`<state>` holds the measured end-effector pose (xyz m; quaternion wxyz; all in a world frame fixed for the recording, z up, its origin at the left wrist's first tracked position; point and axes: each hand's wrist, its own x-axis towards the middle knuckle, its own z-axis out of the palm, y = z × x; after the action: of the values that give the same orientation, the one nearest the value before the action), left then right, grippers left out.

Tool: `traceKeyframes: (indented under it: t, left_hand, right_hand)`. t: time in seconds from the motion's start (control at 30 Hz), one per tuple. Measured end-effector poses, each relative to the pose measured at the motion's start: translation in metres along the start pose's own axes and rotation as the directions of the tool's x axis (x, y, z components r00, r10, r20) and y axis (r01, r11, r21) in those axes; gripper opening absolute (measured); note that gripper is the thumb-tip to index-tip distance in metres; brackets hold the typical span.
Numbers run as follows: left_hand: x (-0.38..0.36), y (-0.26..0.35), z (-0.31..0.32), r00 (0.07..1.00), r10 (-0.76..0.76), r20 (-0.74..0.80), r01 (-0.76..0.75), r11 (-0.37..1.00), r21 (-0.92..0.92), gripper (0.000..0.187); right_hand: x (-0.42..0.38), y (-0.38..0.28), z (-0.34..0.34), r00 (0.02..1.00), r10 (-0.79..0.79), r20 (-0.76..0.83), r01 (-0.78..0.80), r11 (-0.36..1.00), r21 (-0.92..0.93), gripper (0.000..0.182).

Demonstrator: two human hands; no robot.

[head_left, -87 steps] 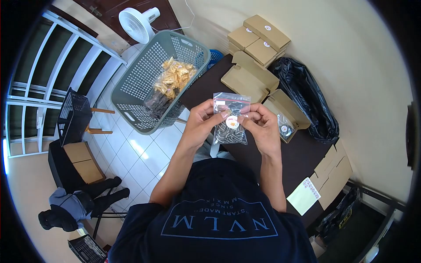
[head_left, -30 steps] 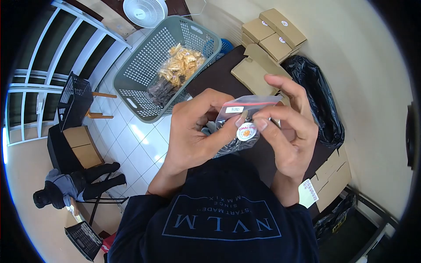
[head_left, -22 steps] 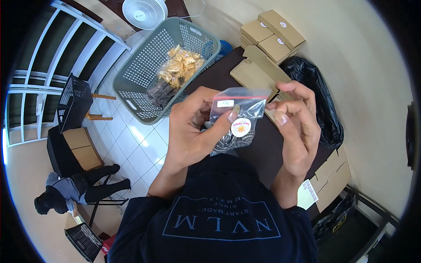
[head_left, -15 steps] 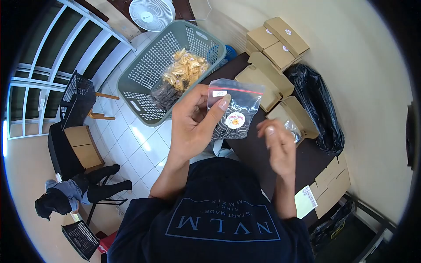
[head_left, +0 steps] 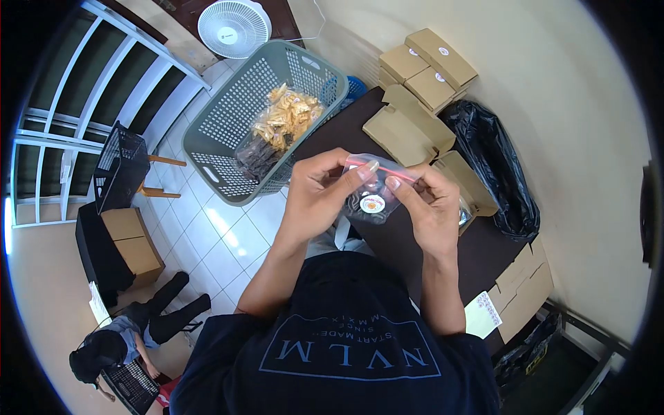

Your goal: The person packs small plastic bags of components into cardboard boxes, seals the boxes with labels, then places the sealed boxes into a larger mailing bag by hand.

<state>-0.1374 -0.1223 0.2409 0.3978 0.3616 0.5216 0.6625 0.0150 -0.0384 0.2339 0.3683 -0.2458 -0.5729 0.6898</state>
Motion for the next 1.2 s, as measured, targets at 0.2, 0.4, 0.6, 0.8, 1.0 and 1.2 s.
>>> traceKeyframes:
  t: [0.2, 0.4, 0.6, 0.8, 1.0, 1.2]
  left_hand:
    - [0.000, -0.015, -0.019, 0.982, -0.119, 0.146, 0.132, 0.988, -0.080, 0.024]
    - [-0.016, -0.039, -0.033, 0.873, -0.186, 0.451, -0.026, 0.905, 0.424, 0.030]
    - [-0.030, -0.066, -0.042, 0.851, -0.338, 0.401, 0.290, 0.940, 0.177, 0.031]
    - [-0.030, -0.078, -0.034, 0.898, -0.257, 0.357, 0.145, 0.939, 0.312, 0.032]
    - [-0.028, -0.090, -0.024, 0.950, -0.198, 0.241, 0.104, 0.930, 0.354, 0.031]
    - [-0.011, -0.093, -0.054, 0.980, -0.196, -0.043, 0.200, 0.943, 0.265, 0.027]
  right_hand:
    - [-0.005, 0.020, -0.017, 0.993, 0.104, 0.056, -0.105, 0.994, 0.007, 0.008]
    - [-0.021, 0.039, -0.011, 0.962, 0.120, 0.247, -0.069, 0.977, -0.203, 0.010]
    - [-0.030, 0.056, -0.008, 0.942, 0.185, 0.280, -0.147, 0.977, -0.153, 0.009]
    - [-0.036, 0.069, -0.007, 0.961, 0.213, 0.178, -0.154, 0.942, -0.297, 0.014]
    - [-0.038, 0.063, -0.025, 0.931, 0.307, 0.196, -0.199, 0.880, -0.432, 0.015]
    - [-0.046, 0.062, -0.060, 0.811, 0.432, 0.394, -0.199, 0.838, -0.509, 0.015]
